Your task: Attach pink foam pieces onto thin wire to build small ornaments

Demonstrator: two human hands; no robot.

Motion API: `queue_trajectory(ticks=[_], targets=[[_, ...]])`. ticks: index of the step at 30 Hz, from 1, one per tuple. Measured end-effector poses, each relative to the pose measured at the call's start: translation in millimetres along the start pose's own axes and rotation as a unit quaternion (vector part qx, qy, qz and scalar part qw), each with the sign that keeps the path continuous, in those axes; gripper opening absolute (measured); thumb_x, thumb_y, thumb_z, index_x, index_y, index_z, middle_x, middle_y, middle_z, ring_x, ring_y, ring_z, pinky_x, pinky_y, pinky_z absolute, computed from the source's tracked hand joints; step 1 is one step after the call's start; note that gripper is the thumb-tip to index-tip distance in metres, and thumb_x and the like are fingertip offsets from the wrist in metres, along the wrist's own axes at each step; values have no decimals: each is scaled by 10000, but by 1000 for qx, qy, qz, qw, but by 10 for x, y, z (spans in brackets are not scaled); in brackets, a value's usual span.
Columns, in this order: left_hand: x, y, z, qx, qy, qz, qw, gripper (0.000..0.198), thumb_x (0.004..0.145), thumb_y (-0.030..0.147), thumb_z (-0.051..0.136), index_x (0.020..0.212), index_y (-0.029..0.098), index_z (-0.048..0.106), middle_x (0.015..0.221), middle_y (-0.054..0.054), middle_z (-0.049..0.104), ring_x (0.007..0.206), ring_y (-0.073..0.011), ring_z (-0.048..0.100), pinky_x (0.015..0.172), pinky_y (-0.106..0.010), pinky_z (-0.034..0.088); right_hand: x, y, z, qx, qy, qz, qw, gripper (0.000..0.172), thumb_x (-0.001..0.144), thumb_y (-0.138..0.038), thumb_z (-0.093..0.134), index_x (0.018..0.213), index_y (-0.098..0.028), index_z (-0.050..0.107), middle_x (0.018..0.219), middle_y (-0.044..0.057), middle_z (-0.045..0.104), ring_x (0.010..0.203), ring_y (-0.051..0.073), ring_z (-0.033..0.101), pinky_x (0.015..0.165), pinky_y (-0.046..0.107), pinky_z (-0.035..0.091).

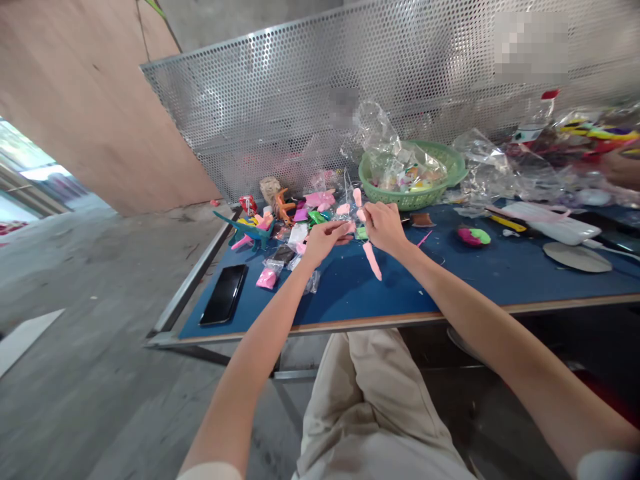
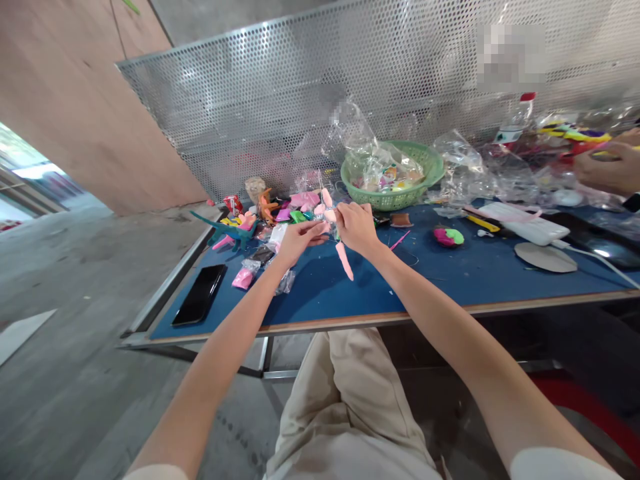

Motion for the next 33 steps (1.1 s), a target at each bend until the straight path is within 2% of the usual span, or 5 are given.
queue_trajectory(ticks=[10,16,21,27,33], targets=[[-42,108,-45,71,41,59,995,277,822,456,817,901,192,837,846,-31,809,845,-238,787,842,-407,660,-4,-30,88,-19,-46,19,999,323,1048,-266,342,937,-190,635,864,113,684,842,264,581,816,380,297],[-4,-61,-70,-49,36,-58,996,420,908,548,728,944,138,809,922,-108,815,879,-258,806,898,-432,657,2,15,68,-12,-33,24,999,311,1040,-266,363,942,-191,648,846,110,678,825,264,567,804,376,295],[-6,-230,-19,-74,10,-140,987,262,912,400,764,894,142,807,971,-141,817,896,-261,806,944,-443,651,0,-16,45,-25,-30,8,999,328,1047,-271,356,907,-198,643,828,105,676,816,259,561,813,377,286],[-14,-217,-48,-77,35,-125,989,161,874,293,788,887,133,803,920,-117,813,832,-222,802,933,-419,652,-10,-87,32,-34,-31,-13,999,338,1058,-273,347,910,-203,643,814,96,679,836,256,561,819,379,270],[-23,-88,-71,-7,42,-59,997,241,866,387,792,927,156,815,905,-78,804,784,-226,795,807,-393,666,-10,-63,74,-43,-41,2,998,363,1064,-272,343,922,-191,667,838,111,702,861,261,587,815,380,257]])
Point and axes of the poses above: each hand's wrist, its own x-axis towards the middle knuckle, its own z-axis out of the palm, y = z × x, the point moved 9 cm from there along x, towards the middle knuckle
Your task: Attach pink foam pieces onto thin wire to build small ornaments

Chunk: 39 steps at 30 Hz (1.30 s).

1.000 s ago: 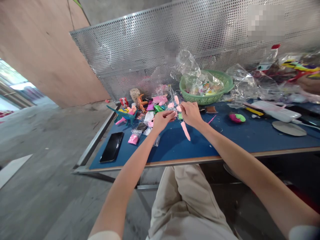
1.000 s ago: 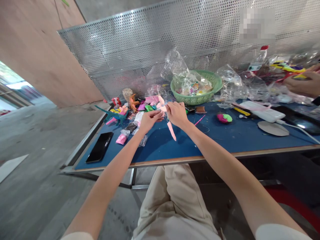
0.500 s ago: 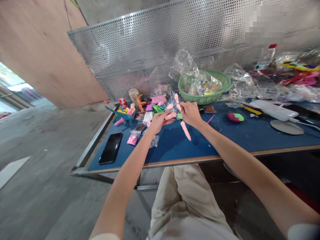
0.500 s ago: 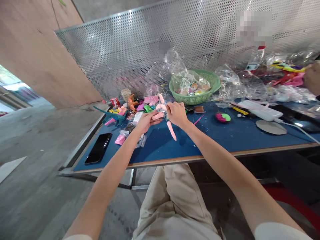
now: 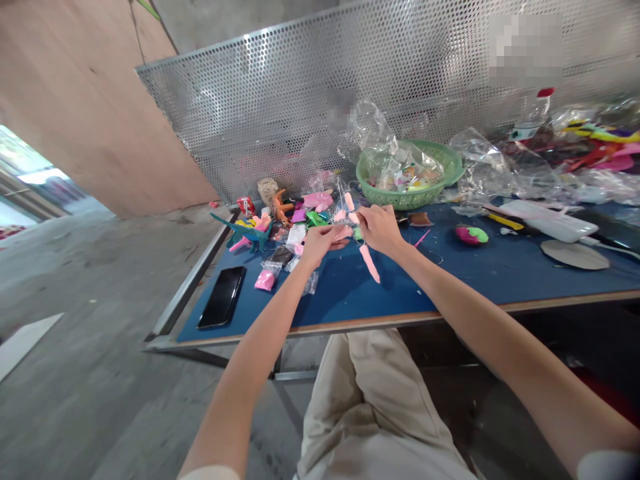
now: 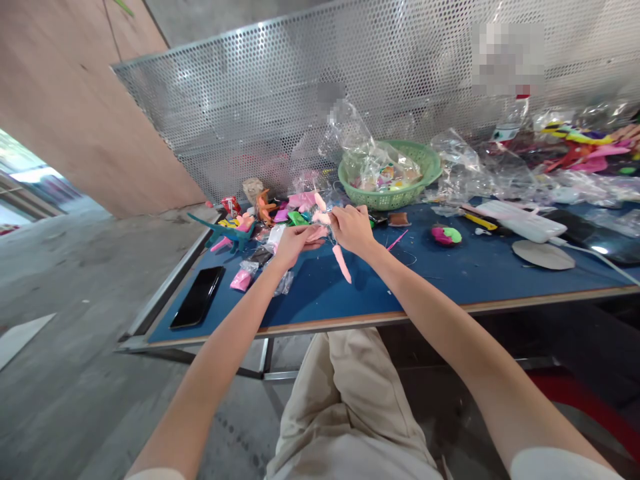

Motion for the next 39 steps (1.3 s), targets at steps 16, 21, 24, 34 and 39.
queue_trajectory(ticks=[16,21,24,34,39], targets=[[-35,-175,45,7,-27,-104,994,278,894,408,777,865,132,783,951,-115,813,759,-182,778,755,-302,654,-12,-77,11,-9,-30,-9,999,369,1064,-259,360,901,-172,680,867,121,737,922,259,618,823,366,248],[18,-143,26,-1,-21,-69,997,272,959,390,699,956,132,784,940,-108,810,775,-206,786,820,-376,658,4,-2,50,5,-26,7,1000,348,1043,-243,384,931,-163,704,888,130,746,905,257,635,824,361,275],[52,27,-15,-17,-16,15,1000,300,989,406,651,1080,149,777,1010,-97,810,850,-216,794,899,-402,645,32,189,114,17,-35,64,997,312,1019,-238,428,919,-160,713,878,140,748,835,255,638,766,350,286],[-92,397,34,169,-103,203,959,404,863,361,804,1235,206,772,1143,-102,810,1059,-271,780,956,-381,606,93,515,144,247,-18,104,963,637,1006,-706,341,618,-219,479,598,46,547,569,158,454,597,314,297],[-52,394,-19,227,-68,227,945,222,853,314,810,1046,207,836,1073,-81,826,939,-256,798,887,-362,628,100,475,106,240,-10,71,968,616,968,-735,334,609,-237,384,561,9,403,565,146,349,584,327,258]])
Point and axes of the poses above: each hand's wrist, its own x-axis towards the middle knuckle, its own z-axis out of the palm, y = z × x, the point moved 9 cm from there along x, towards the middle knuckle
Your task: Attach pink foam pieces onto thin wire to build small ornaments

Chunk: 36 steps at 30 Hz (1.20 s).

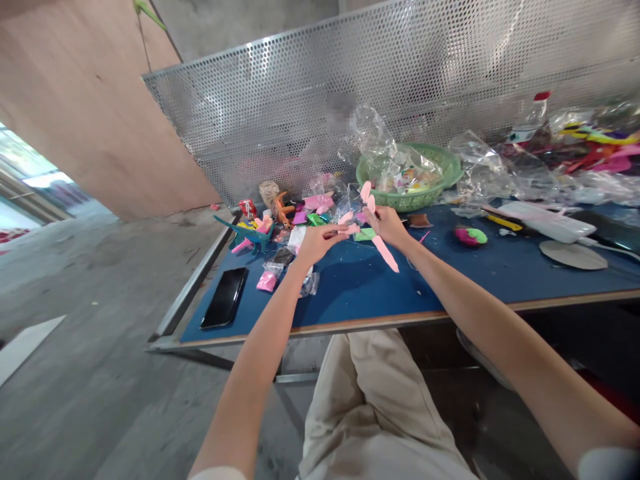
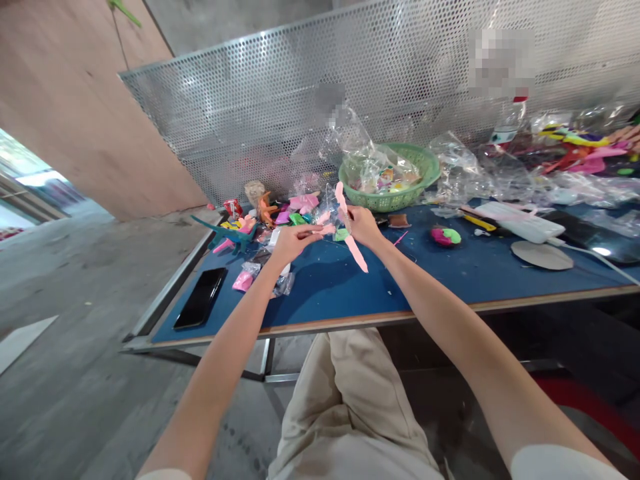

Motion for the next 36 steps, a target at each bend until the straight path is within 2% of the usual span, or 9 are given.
queue_trajectory(ticks=[6,12,16,21,23,26,30,33,36], targets=[[17,-28,5,9,-5,23,1000,184,839,392,821,907,223,848,1026,-74,831,1018,-267,786,963,-392,612,12,-33,-4,-20,1,-25,999,568,966,-684,388,617,-236,383,560,22,419,574,159,369,589,334,247],[28,-96,78,-216,-35,-30,975,575,807,575,818,1232,192,768,1198,-121,792,1020,-251,789,970,-404,624,-2,-28,-100,41,22,-9,999,633,968,-758,360,605,-239,365,561,4,382,574,143,359,576,318,264],[15,-81,91,-233,-31,-44,971,522,763,547,863,1120,173,796,1095,-104,808,981,-231,787,957,-382,624,-37,-95,-72,98,-1,-14,995,669,958,-809,322,611,-238,367,584,-6,379,582,133,351,579,309,294],[1,-96,119,-204,-34,-60,977,451,744,538,863,980,164,776,1201,-114,769,806,-160,758,808,-326,636,-42,-122,-44,73,-13,-9,997,667,931,-831,334,628,-238,367,596,-3,376,621,146,352,591,311,301],[8,-128,114,-194,-28,-65,978,419,752,513,862,948,158,754,1152,-110,777,770,-144,744,793,-316,628,-35,-110,-60,60,-5,-5,998,647,932,-812,359,633,-237,356,600,0,383,628,148,348,593,313,297],[17,-188,104,-188,-13,-81,979,420,765,474,869,1015,159,747,1013,-92,795,745,-151,739,788,-322,625,-28,-103,-89,46,8,-7,999,607,958,-751,376,638,-236,345,604,6,416,622,148,363,595,319,291],[-7,-281,130,-232,-9,-148,961,454,849,494,809,1151,160,748,986,-102,807,830,-206,787,835,-348,641,-20,-84,-98,27,15,-9,999,574,972,-703,368,635,-238,352,596,14,443,595,146,385,593,324,274],[-41,-284,213,-284,-43,-180,941,450,872,500,792,1137,137,758,1050,-136,812,894,-230,802,870,-346,643,-12,-48,-106,26,25,1,999,571,980,-690,344,630,-240,363,593,21,459,582,145,400,594,323,278],[-40,-246,242,-296,-56,-157,940,520,810,445,865,1220,155,735,1143,-142,804,913,-224,803,894,-350,641,-11,-41,-115,20,32,7,999,561,1000,-662,328,637,-239,381,602,33,495,583,152,427,599,322,292]])
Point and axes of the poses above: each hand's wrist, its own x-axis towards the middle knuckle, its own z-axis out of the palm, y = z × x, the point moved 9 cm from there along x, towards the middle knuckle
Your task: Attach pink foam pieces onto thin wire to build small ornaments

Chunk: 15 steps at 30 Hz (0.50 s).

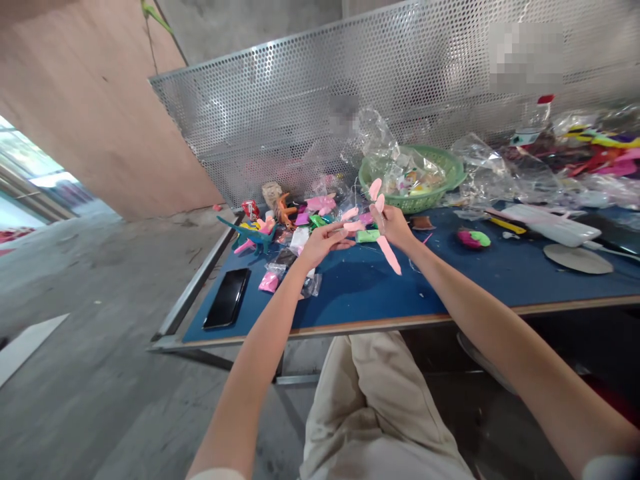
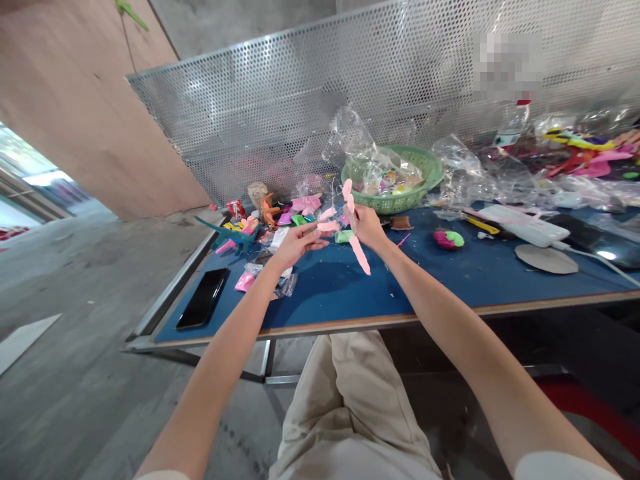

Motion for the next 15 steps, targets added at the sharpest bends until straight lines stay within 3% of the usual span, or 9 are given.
queue_trajectory(ticks=[7,11,15], targets=[[8,11,-32,20,21,29,999,590,743,426,908,1231,155,715,1051,-125,817,881,-217,804,864,-350,650,-16,-111,8,-91,-15,-31,995,396,1000,-409,399,653,-228,462,612,61,551,585,182,452,630,343,289],[-42,126,2,80,23,69,994,612,754,462,888,1267,187,697,981,-86,815,862,-212,802,849,-354,652,-11,-91,2,-111,-18,-14,994,406,1014,-376,385,666,-221,525,620,77,580,592,199,484,635,348,291],[-82,185,22,136,39,87,986,515,778,526,848,1144,181,739,870,-65,804,829,-231,800,812,-365,658,-16,-121,32,-126,-31,-17,991,398,1021,-355,390,688,-214,554,639,80,601,600,203,505,641,349,279]])
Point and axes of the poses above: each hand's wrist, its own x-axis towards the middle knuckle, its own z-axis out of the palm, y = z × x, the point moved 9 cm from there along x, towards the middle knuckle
